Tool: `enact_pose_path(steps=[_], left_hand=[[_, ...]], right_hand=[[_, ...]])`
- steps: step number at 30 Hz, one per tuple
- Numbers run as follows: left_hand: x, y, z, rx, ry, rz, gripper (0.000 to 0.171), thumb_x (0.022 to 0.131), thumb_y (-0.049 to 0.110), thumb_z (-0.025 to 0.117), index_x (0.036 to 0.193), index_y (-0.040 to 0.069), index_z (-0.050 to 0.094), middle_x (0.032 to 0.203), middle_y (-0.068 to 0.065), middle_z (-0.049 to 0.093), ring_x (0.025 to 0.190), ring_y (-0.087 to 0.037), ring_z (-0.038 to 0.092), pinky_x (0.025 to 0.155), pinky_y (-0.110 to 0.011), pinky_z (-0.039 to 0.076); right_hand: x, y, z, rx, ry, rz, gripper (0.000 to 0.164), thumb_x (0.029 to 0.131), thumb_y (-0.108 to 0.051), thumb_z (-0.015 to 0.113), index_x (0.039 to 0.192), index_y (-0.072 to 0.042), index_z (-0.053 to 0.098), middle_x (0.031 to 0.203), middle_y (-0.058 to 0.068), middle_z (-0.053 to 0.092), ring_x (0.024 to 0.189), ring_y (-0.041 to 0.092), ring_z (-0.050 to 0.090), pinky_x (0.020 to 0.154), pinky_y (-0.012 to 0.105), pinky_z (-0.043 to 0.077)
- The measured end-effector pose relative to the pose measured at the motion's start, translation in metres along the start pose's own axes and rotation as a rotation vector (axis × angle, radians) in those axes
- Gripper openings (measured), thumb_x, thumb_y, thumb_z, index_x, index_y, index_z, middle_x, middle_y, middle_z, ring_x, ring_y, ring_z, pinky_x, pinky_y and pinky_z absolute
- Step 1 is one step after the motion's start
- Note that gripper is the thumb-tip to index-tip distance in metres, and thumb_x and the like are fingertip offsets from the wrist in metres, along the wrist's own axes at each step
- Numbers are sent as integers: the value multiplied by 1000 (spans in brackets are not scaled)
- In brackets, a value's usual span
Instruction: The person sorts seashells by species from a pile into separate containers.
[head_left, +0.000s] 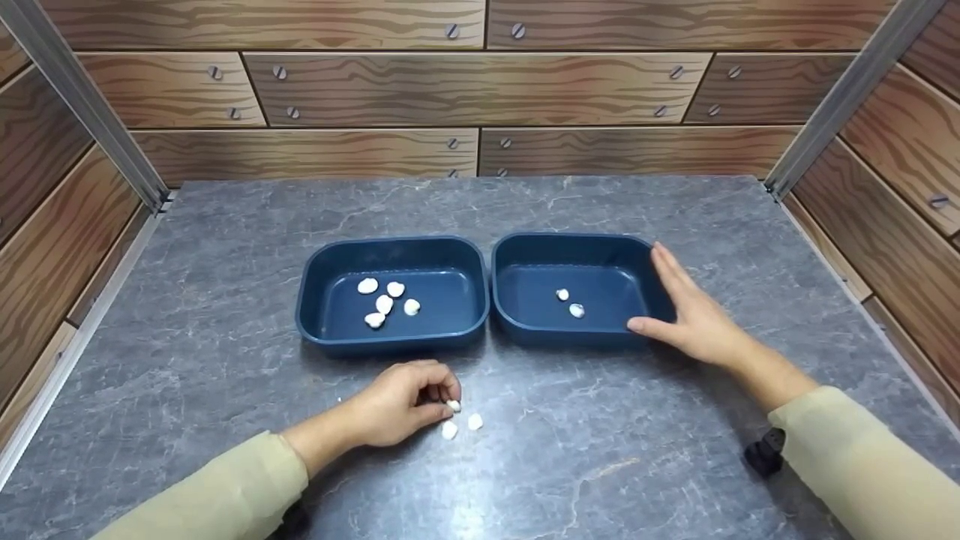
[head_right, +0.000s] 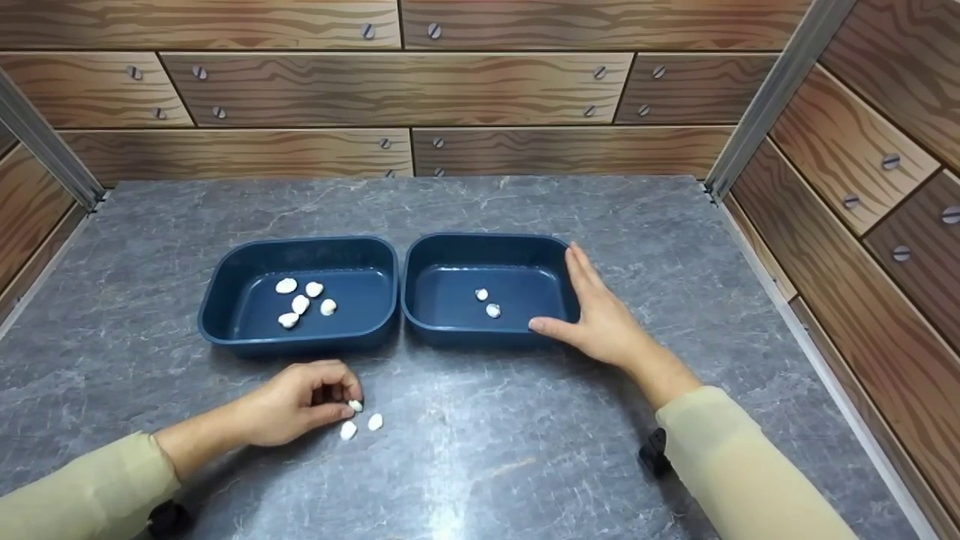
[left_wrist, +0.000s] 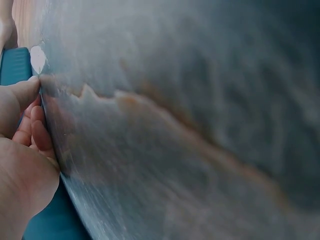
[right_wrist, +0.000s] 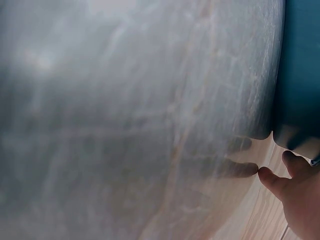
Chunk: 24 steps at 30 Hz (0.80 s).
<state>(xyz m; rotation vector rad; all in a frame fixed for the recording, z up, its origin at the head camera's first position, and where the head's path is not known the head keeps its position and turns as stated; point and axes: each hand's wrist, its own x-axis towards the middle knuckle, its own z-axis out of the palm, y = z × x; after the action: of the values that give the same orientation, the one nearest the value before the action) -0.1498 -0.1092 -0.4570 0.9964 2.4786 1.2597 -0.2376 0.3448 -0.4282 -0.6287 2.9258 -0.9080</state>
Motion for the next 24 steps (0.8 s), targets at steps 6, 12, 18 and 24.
enact_pose_path(steps=[6, 12, 18, 24], left_hand=[[1, 0, 1, 0, 3, 3, 10, 97, 4, 76, 101, 13, 73, 92, 5, 65, 85, -9, 60, 77, -29, 54], [2, 3, 0, 0, 0, -17, 10, 97, 5, 76, 101, 13, 74, 90, 6, 65, 84, -8, 60, 76, -29, 53], [2, 3, -1, 7, -10, -8, 15, 94, -1, 76, 102, 12, 75, 91, 5, 65, 85, -8, 60, 77, -28, 53], [2, 2, -2, 39, -14, 16, 14, 94, 1, 77, 103, 11, 76, 90, 5, 65, 84, -7, 61, 78, -28, 54]], right_hand=[[0, 0, 0, -1, -6, 3, 113, 95, -44, 79, 171, -8, 4, 178, 12, -3, 159, 49, 9, 122, 74, 14], [0, 0, -1, -8, -7, 3, 113, 95, -43, 79, 171, -8, 4, 178, 14, -2, 159, 49, 9, 122, 73, 14], [0, 0, -1, -13, -10, 15, 112, 95, -45, 78, 171, -9, 4, 178, 13, -2, 159, 48, 9, 122, 74, 14], [0, 0, -1, -18, -15, 21, 112, 95, -46, 78, 171, -9, 4, 178, 14, -2, 160, 47, 9, 121, 75, 14]])
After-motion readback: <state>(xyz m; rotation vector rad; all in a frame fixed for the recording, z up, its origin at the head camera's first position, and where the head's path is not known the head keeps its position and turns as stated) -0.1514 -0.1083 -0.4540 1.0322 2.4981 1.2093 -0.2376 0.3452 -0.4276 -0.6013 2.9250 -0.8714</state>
